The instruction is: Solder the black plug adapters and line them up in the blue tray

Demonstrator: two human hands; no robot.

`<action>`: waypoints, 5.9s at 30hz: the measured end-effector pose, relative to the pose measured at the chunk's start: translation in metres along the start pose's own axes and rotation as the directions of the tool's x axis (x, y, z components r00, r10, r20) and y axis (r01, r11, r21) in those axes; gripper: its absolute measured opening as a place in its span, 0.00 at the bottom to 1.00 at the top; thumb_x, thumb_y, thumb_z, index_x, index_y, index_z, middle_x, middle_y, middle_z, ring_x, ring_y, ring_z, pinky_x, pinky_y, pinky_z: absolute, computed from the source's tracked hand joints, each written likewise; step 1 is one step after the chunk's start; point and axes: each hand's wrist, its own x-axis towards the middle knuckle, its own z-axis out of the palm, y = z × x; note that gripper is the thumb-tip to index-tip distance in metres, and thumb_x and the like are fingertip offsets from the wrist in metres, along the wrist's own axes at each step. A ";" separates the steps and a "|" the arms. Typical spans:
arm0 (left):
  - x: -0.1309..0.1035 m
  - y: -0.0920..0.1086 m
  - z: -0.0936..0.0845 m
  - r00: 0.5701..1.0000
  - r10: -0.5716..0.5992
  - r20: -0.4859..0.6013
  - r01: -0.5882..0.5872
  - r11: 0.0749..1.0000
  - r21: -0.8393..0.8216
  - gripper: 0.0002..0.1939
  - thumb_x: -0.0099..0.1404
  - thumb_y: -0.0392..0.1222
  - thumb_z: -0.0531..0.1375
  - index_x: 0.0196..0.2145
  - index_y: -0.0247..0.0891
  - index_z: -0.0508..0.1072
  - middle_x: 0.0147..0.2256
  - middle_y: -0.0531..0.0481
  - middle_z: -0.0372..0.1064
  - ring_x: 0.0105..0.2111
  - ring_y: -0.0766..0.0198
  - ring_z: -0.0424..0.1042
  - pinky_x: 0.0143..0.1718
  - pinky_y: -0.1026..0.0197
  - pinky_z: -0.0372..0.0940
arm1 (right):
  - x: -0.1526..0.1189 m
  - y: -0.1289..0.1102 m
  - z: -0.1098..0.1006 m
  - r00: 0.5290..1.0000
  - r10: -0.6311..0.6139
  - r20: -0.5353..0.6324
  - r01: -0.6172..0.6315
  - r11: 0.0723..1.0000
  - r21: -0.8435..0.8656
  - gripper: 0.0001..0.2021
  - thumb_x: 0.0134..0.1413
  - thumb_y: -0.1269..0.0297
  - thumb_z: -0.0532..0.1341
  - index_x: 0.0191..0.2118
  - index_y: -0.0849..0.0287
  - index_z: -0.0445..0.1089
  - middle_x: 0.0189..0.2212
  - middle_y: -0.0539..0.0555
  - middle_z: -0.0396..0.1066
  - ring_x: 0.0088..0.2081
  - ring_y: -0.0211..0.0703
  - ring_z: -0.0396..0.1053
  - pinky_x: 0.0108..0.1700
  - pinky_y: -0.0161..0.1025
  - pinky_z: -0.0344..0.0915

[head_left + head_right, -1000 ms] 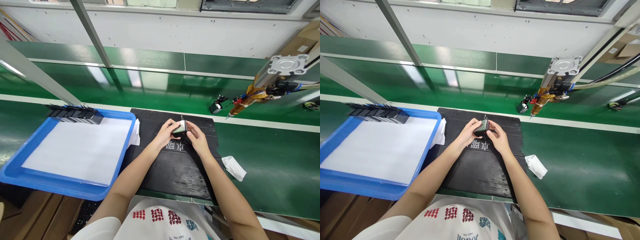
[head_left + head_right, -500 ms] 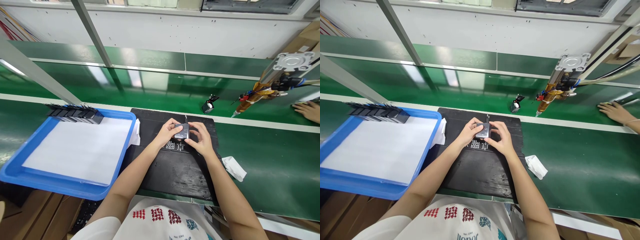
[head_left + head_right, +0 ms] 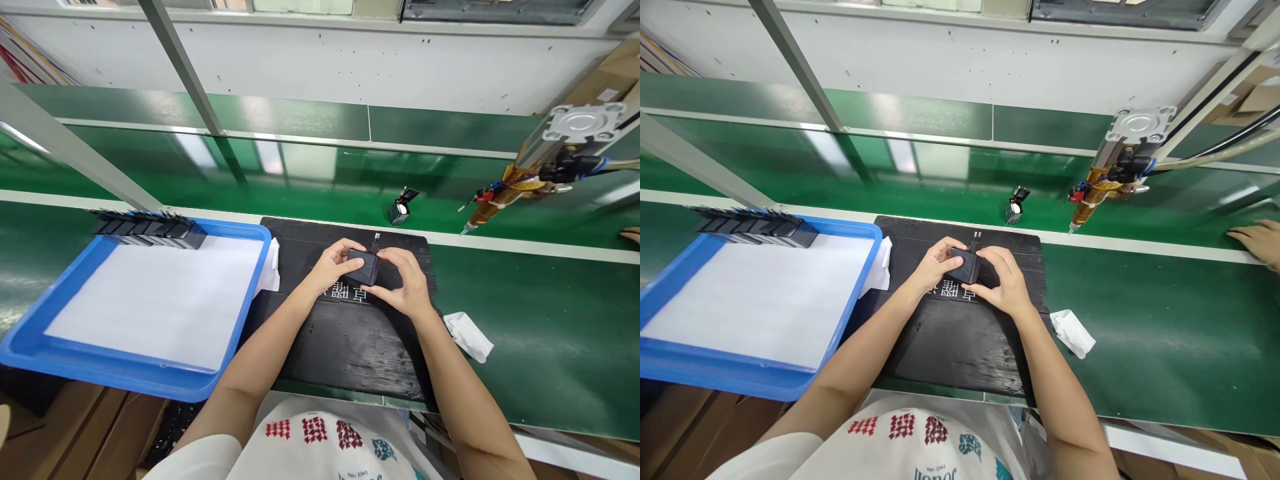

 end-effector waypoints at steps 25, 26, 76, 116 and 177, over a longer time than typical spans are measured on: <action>-0.002 0.002 -0.005 0.998 -0.017 0.060 0.021 0.996 -0.081 0.31 0.44 0.50 0.76 0.46 0.44 0.74 0.39 0.51 0.76 0.38 0.62 0.75 0.42 0.62 0.69 | 0.003 -0.011 -0.005 0.994 0.107 -0.034 -0.098 0.976 0.195 0.13 0.63 0.61 0.58 0.51 0.50 0.72 0.49 0.58 0.74 0.50 0.52 0.73 0.53 0.54 0.72; -0.002 0.002 -0.005 0.998 -0.015 0.069 0.021 0.997 -0.080 0.32 0.44 0.49 0.76 0.46 0.44 0.74 0.38 0.51 0.76 0.37 0.62 0.75 0.42 0.62 0.69 | 0.002 -0.011 -0.004 0.994 0.103 -0.031 -0.096 0.977 0.189 0.14 0.64 0.62 0.57 0.53 0.50 0.72 0.50 0.58 0.74 0.51 0.52 0.73 0.53 0.53 0.72; -0.002 -0.027 0.002 0.612 0.696 0.375 -0.592 0.088 0.801 0.12 0.66 0.33 0.58 0.47 0.41 0.71 0.45 0.46 0.79 0.46 0.62 0.77 0.49 0.57 0.72 | 0.000 -0.012 0.017 0.910 0.345 -0.232 -0.321 0.938 0.133 0.08 0.58 0.62 0.63 0.43 0.54 0.67 0.39 0.55 0.73 0.41 0.44 0.74 0.38 0.41 0.76; -0.054 0.095 -0.037 0.738 0.670 0.085 -0.070 -0.049 0.996 0.04 0.66 0.38 0.61 0.39 0.41 0.73 0.43 0.49 0.77 0.40 0.60 0.75 0.37 0.60 0.68 | 0.108 -0.061 0.091 0.948 0.303 0.095 -0.305 0.784 0.540 0.21 0.58 0.41 0.58 0.45 0.53 0.63 0.41 0.55 0.73 0.42 0.46 0.74 0.42 0.44 0.74; -0.016 0.034 0.033 0.971 0.241 0.004 -0.168 0.666 0.726 0.20 0.59 0.49 0.67 0.45 0.36 0.74 0.35 0.48 0.78 0.34 0.57 0.78 0.37 0.57 0.73 | 0.034 -0.036 0.001 0.987 -0.033 -0.156 0.027 0.999 -0.038 0.30 0.56 0.63 0.62 0.64 0.54 0.57 0.53 0.62 0.66 0.54 0.54 0.68 0.54 0.53 0.70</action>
